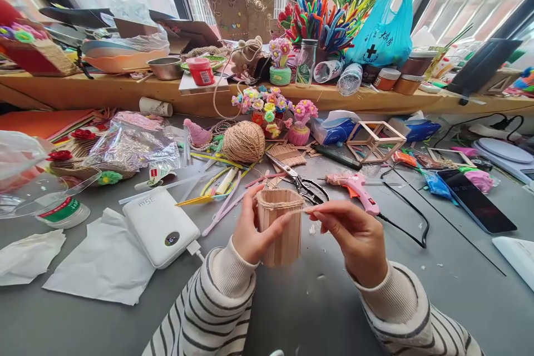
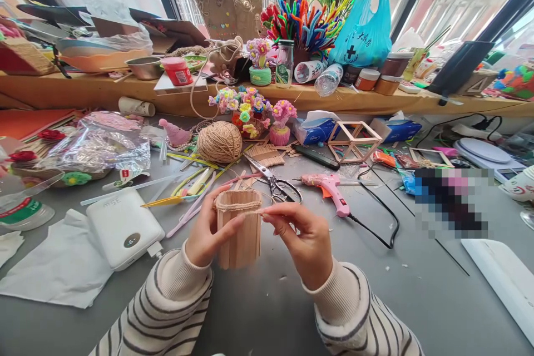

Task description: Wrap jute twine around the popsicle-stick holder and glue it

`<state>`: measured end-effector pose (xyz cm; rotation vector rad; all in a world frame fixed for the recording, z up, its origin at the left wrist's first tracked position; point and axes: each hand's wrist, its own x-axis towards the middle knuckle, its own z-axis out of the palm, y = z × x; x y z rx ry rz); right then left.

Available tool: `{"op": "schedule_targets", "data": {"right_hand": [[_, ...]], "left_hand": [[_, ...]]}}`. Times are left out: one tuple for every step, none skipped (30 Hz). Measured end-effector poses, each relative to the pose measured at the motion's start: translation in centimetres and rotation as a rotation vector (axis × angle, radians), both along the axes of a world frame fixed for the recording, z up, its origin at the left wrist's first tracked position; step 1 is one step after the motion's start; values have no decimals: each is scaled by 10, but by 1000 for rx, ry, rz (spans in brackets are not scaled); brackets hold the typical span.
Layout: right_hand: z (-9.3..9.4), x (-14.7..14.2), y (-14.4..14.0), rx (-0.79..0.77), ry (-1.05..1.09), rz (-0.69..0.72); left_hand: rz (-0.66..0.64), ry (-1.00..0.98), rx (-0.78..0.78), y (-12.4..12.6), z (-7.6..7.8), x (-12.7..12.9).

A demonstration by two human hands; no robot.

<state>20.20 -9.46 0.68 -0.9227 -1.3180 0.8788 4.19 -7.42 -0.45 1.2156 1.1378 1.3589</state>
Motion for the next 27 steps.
{"op": "schedule_targets", "data": {"right_hand": [[-1, -2, -1, 21, -18, -16], [-1, -4, -1, 35, -33, -30], [-2, -5, -1, 45, -42, -44], [-2, -7, -2, 51, -46, -58], [-2, -10, -2, 51, -45, -74], [-2, -12, -2, 45, -39, -88], [-2, -15, -2, 34, -30, -101], [-2, -17, -2, 22, -20, -111], [-2, -20, -2, 7, -13, -119], [-2, -22, -3, -7, -7, -126], [-2, -24, -3, -18, -3, -133], [-2, -26, -3, -25, -2, -142], [-3, -28, -3, -29, -1, -151], [-3, -29, -3, -30, -2, -161], [-3, -30, -3, -31, -5, -170], [-3, -31, -3, -29, -9, -178], [-4, -32, -3, -27, -14, -184], [-4, -32, -3, -26, -18, -189], [-4, -33, -3, -27, -20, -192], [-4, -33, -2, -28, -22, -190], [-5, -34, -2, -30, -21, -188], [-5, -34, -2, -31, -17, -186], [-5, -34, -2, -32, -14, -181], [-6, -34, -2, -30, -10, -177], [-6, -34, -2, -27, -7, -171], [-7, -34, -2, -22, -5, -166], [-8, -34, -2, -18, -4, -161]], "left_hand": [[4, -5, 16, 0, -1, 0], [7, -12, 34, 0, -3, 1], [8, -19, 50, 0, -5, 1], [9, -25, 61, 0, -6, 1], [10, -27, 68, 0, -7, 1], [12, -26, 70, 0, -7, 2], [11, -23, 69, 0, -7, 2], [5, -20, 64, 0, -7, 2], [-5, -20, 58, 0, -6, 2], [-16, -25, 53, 0, -5, 2], [-30, -35, 49, -1, -4, 1], [-51, -44, 45, -1, -3, 1], [-70, -51, 41, -1, -3, 0], [-91, -52, 36, -1, -2, -1], [-106, -48, 32, -1, -1, -2], [-121, -43, 28, -1, -1, -3], [-127, -38, 25, -1, -1, -3], [-121, -40, 24, -2, -1, -4], [-110, -48, 25, -2, -1, -4], [-109, -56, 26, -2, -2, -4], [-105, -64, 29, -2, -2, -4], [-101, -70, 31, -3, -2, -4], [-93, -74, 34, -3, -2, -4], [-95, -70, 37, -3, -3, -4], [-91, -64, 39, -2, -3, -4], [-82, -60, 41, -2, -3, -3], [-72, -59, 42, -2, -3, -3]]}}
